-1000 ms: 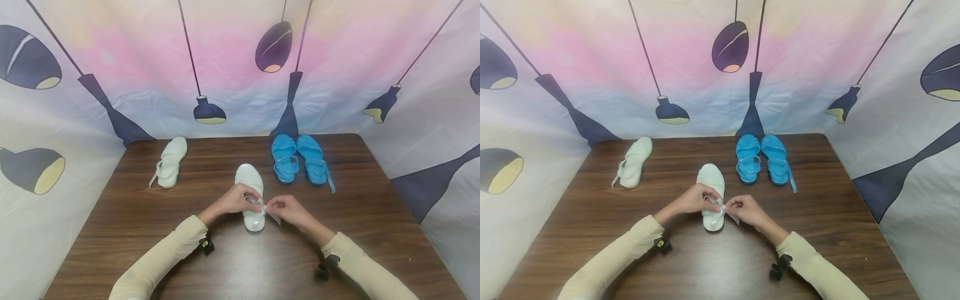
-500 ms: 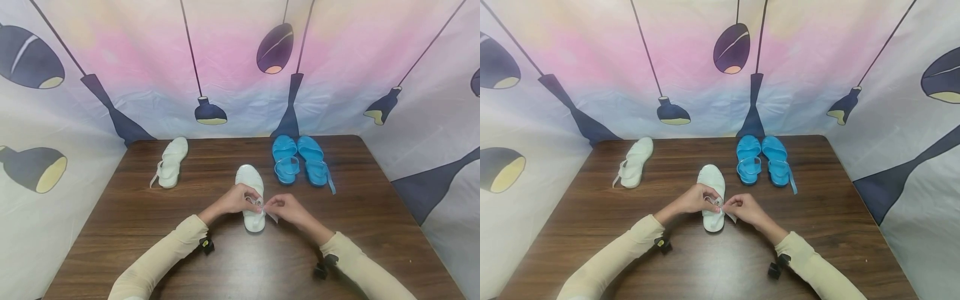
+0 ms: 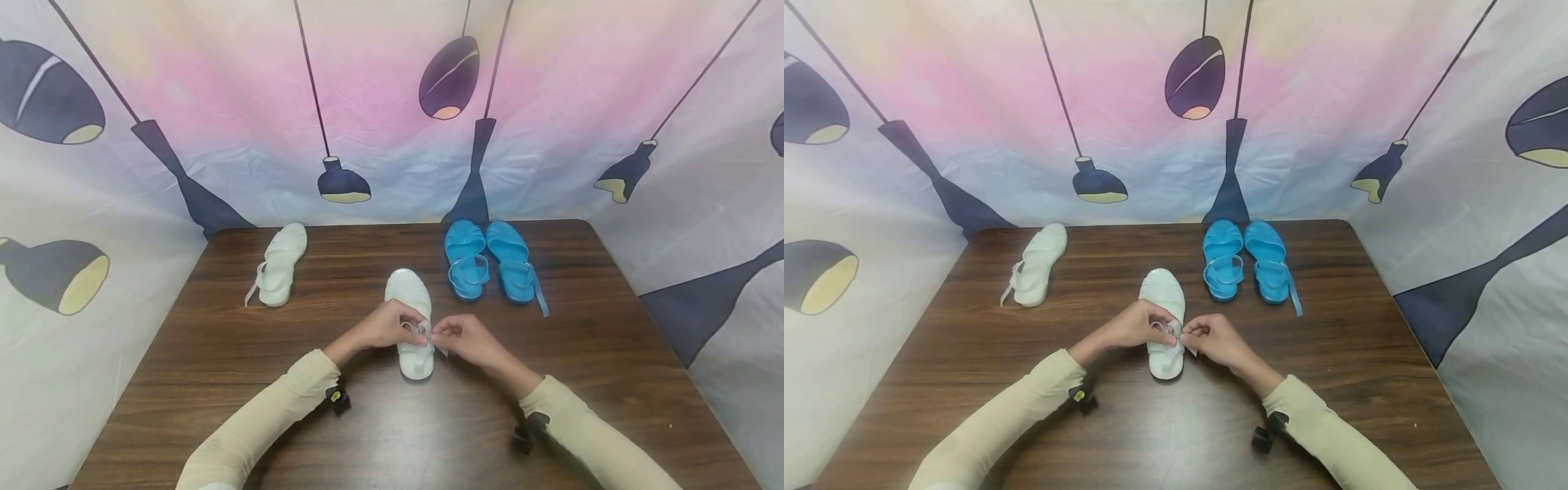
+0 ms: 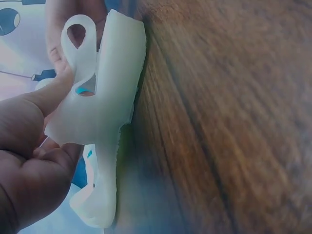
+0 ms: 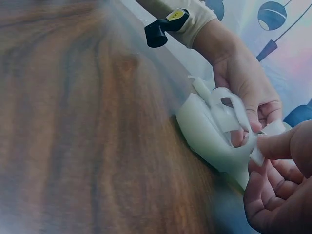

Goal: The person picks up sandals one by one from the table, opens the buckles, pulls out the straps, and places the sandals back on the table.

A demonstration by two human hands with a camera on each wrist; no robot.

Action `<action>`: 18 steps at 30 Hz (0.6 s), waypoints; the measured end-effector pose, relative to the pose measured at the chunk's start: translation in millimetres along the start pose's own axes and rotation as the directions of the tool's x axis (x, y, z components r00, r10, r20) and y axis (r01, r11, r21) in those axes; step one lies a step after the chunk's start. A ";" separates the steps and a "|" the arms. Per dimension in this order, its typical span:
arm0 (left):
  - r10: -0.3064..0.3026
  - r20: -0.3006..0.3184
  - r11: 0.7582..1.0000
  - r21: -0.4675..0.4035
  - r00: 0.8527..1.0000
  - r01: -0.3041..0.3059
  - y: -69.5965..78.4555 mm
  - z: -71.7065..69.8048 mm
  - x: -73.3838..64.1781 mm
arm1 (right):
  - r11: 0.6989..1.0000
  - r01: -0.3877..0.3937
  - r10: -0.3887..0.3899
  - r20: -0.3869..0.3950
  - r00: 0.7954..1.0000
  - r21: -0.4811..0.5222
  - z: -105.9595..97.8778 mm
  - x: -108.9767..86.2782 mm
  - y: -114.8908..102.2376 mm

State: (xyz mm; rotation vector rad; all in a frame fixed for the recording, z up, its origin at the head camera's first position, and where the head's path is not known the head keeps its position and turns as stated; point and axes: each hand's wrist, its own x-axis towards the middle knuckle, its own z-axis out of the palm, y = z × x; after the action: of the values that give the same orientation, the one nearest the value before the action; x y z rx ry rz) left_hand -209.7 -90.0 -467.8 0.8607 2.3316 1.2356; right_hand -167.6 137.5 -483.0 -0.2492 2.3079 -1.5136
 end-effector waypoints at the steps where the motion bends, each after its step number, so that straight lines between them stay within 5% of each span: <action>1: -0.001 0.002 1.000 0.000 1.000 0.001 0.3 0.1 0.2 | 1.000 0.006 -0.006 -0.001 1.000 0.000 0.1 1.1 -0.3; 18: -0.006 0.001 1.000 -0.017 1.000 0.006 -1.6 -0.2 -0.6 | 0.996 -0.079 0.080 0.032 0.996 -0.047 -2.0 -7.1 -1.1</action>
State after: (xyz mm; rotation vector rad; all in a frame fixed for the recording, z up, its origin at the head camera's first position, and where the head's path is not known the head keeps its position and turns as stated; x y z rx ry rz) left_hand -209.9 -91.3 -469.1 0.8477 2.3174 1.2505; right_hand -162.0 141.2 -479.9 -0.1913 2.3000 -1.4090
